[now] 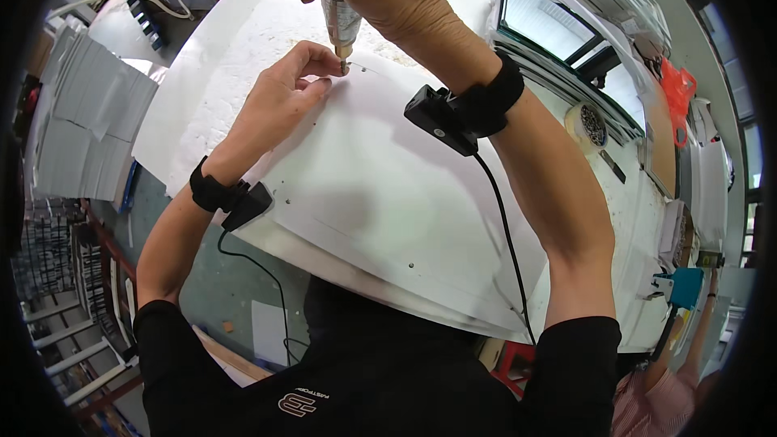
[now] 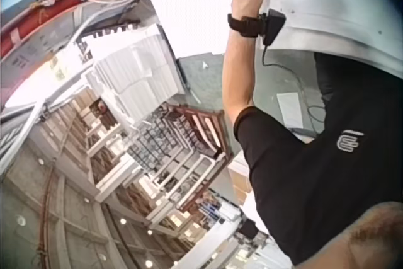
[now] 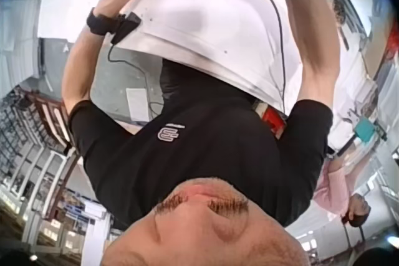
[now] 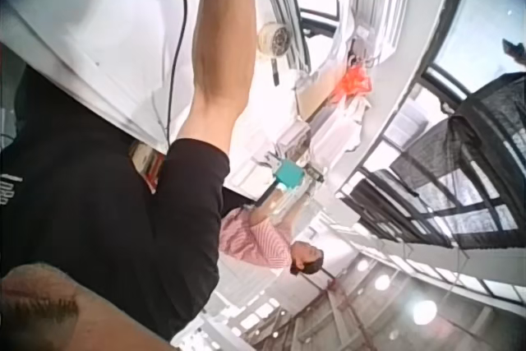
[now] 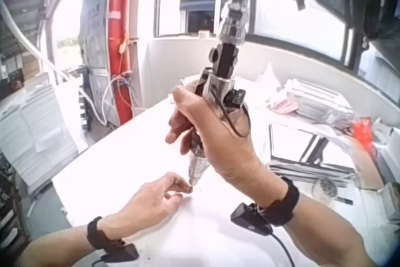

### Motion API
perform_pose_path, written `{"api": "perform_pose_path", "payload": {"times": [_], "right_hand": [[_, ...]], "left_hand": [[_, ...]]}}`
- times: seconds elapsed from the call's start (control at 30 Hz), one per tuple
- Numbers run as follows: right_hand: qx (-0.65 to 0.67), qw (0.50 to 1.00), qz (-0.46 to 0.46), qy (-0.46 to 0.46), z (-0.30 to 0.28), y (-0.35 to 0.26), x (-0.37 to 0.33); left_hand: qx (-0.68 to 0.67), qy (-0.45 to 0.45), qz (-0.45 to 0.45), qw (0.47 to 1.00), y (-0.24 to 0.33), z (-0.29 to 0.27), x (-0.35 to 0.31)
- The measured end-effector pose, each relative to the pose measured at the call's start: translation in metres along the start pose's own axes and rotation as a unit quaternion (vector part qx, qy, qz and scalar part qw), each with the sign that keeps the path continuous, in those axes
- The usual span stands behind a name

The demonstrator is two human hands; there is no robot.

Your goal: The person cleans a rectangular glass panel with a cloth, applies a white adhesive using a manual dispenser, and places a white backing sheet over the adhesive. They then use a pneumatic screwdriver to fasten multiple screws into the corners and edges of the backing sheet to secure the assembly.

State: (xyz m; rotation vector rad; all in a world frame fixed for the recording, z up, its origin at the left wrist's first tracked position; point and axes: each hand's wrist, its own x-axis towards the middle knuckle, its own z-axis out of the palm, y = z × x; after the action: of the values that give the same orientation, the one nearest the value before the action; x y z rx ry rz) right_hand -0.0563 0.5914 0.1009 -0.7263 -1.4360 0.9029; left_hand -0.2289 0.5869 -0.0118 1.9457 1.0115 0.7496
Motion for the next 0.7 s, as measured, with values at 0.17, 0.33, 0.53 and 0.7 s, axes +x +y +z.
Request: {"api": "perform_pose_path", "payload": {"times": [0.17, 0.33, 0.53, 0.7], "right_hand": [[-0.009, 1.000, 0.000, 0.004, -0.003, 0.013, 0.004], [-0.009, 1.000, -0.005, 0.006, -0.004, 0.019, 0.005], [-0.010, 1.000, 0.011, 0.001, -0.005, 0.020, 0.006], [0.027, 0.997, -0.016, -0.071, -0.011, 0.031, 0.010]], "left_hand": [[-0.010, -0.003, -0.021, 1.000, -0.008, 0.003, 0.006], [-0.013, -0.003, -0.030, 0.999, -0.011, 0.002, 0.006], [-0.028, -0.014, -0.035, 0.999, -0.010, -0.001, 0.006], [-0.021, -0.020, -0.012, 1.000, -0.009, -0.007, -0.008]]}}
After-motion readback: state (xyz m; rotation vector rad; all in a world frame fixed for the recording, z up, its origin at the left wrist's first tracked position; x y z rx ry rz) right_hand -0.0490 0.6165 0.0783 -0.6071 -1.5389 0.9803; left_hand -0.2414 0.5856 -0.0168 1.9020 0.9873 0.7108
